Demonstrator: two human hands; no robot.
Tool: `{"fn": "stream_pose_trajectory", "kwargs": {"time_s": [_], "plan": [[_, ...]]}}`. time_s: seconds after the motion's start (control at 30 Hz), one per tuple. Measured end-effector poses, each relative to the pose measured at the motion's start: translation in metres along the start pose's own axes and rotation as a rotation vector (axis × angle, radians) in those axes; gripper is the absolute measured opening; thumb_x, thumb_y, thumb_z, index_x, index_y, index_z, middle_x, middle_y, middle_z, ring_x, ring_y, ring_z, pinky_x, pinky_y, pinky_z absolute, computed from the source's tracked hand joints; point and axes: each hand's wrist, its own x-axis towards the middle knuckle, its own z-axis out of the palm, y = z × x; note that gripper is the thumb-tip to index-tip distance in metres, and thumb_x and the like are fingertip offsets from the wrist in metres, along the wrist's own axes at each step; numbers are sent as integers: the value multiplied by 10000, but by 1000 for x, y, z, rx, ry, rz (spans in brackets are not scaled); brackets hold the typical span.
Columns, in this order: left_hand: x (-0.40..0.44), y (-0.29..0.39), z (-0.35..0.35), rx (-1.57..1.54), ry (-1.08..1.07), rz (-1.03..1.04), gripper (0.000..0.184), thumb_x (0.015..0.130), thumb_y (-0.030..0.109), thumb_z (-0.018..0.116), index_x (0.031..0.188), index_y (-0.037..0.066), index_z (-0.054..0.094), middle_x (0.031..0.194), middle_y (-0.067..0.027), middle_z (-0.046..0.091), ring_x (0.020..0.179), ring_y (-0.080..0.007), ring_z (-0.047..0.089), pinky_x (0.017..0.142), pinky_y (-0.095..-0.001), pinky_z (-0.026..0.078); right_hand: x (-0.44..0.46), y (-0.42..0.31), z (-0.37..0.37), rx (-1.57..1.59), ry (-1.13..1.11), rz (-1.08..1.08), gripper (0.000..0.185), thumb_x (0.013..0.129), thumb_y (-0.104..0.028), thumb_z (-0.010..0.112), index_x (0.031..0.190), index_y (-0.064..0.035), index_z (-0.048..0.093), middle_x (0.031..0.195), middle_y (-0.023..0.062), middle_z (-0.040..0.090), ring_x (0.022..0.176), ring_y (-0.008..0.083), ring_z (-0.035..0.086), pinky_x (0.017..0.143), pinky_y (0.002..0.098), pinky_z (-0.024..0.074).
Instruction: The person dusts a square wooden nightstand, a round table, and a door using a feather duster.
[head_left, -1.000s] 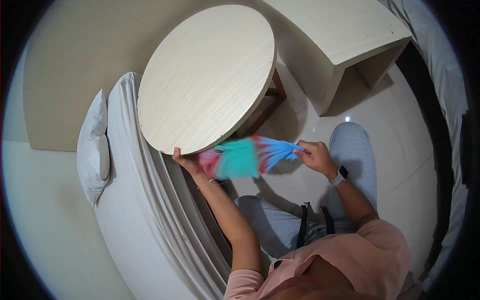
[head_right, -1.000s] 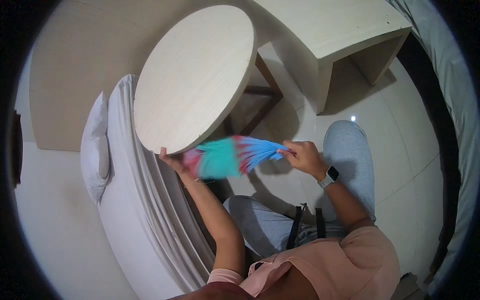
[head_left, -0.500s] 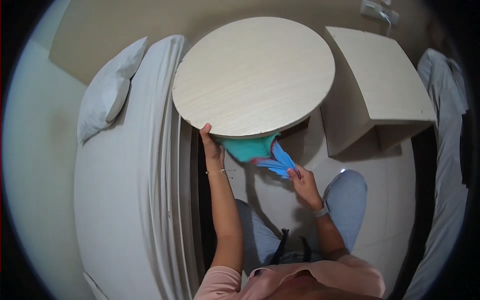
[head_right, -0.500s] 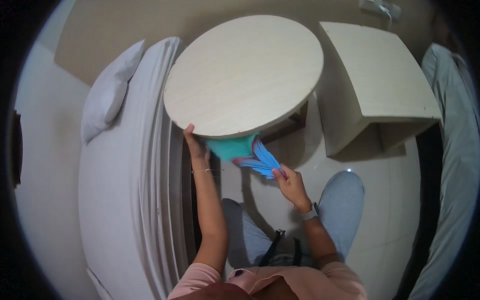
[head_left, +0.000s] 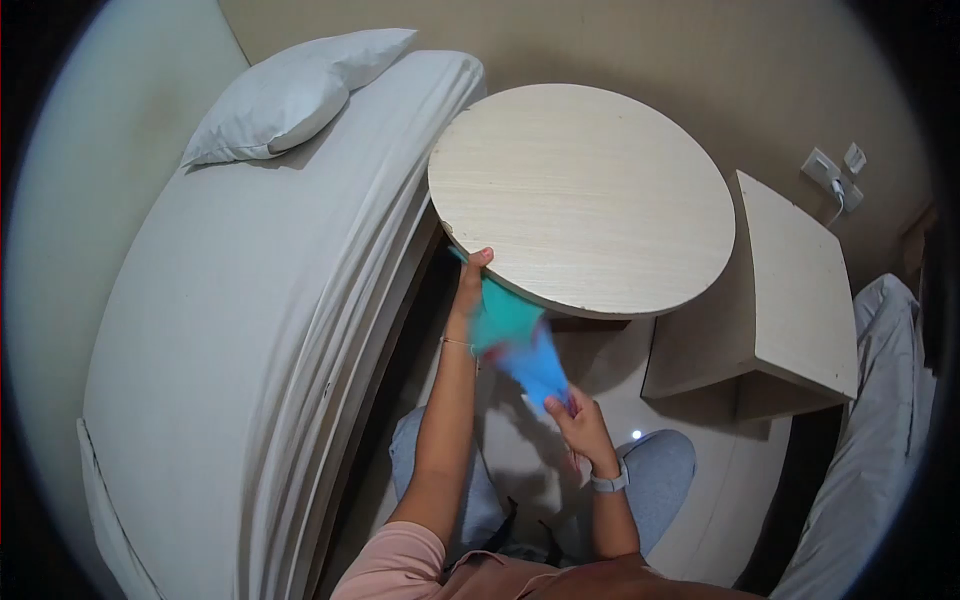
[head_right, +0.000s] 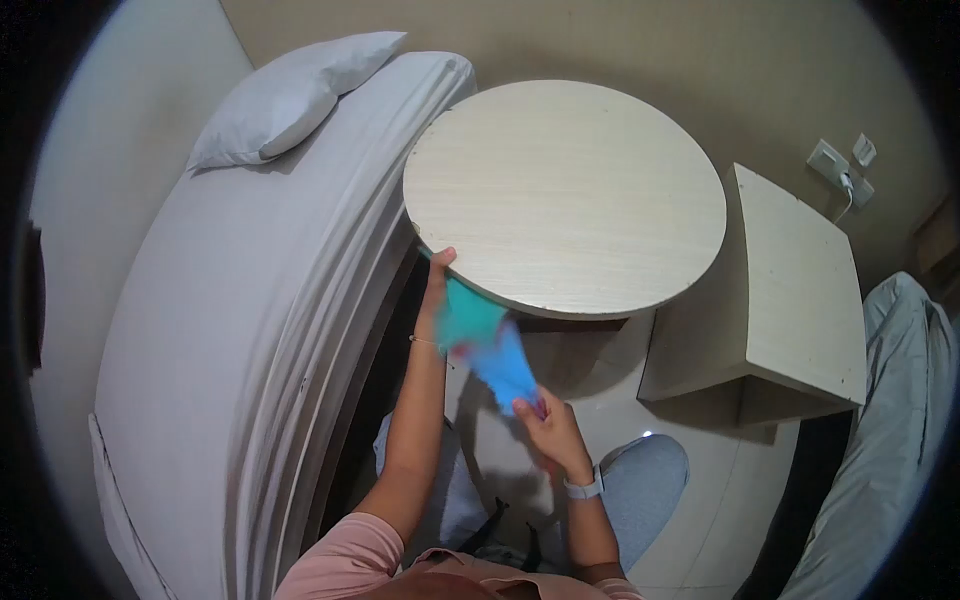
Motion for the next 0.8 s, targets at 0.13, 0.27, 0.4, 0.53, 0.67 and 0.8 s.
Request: {"fn": "stream_pose_trajectory", "kwargs": {"time_s": [0.13, 0.27, 0.4, 0.53, 0.67, 0.8], "plan": [[9, -10, -14, 164, 124, 106, 644, 693, 365, 580, 1191, 4, 389, 1127, -126, 461, 1056, -234, 414, 906, -314, 331, 3, 16, -8, 118, 60, 143, 345, 831, -261, 560, 1048, 3, 516, 817, 11, 549, 743, 84, 463, 680, 229, 399], [6, -11, -8, 2, 27, 51, 657, 703, 408, 549, 1185, -8, 389, 1138, -123, 448, 1048, -223, 411, 897, -318, 320, -10, 13, 4, 2, -247, -41, 351, 794, -169, 592, 1085, -2, 487, 839, 15, 553, 733, 95, 470, 671, 238, 411], [4, -4, -7, 223, 99, 74, 673, 704, 402, 532, 1214, 0, 357, 1170, -121, 427, 1057, -237, 410, 900, -340, 320, -22, 37, -16, -119, -98, 25, 285, 784, -162, 581, 1017, -19, 500, 757, 85, 579, 699, 134, 535, 647, 270, 427], [2, -2, 12, 179, 135, 124, 732, 668, 406, 543, 1241, 9, 321, 1201, -116, 410, 1113, -252, 391, 919, -354, 318, -39, 52, -59, -371, -33, 83, 195, 782, -196, 540, 863, -27, 486, 717, 189, 580, 697, 362, 570, 601, 377, 442], [3, -5, 11, 121, 130, 127, 753, 652, 400, 543, 1267, 43, 296, 1238, -113, 380, 1136, -259, 376, 936, -367, 311, -46, 140, -70, -818, 41, 213, 174, 783, -145, 460, 911, -33, 491, 725, 207, 583, 697, 372, 578, 635, 439, 459], [5, -6, 21, 139, 106, 232, 751, 650, 408, 536, 1263, 45, 296, 1229, -129, 376, 1125, -268, 381, 908, -374, 336, -48, 151, -67, -850, -101, 317, 204, 770, -155, 465, 923, -23, 491, 752, 213, 586, 722, 376, 579, 647, 463, 452]]}}
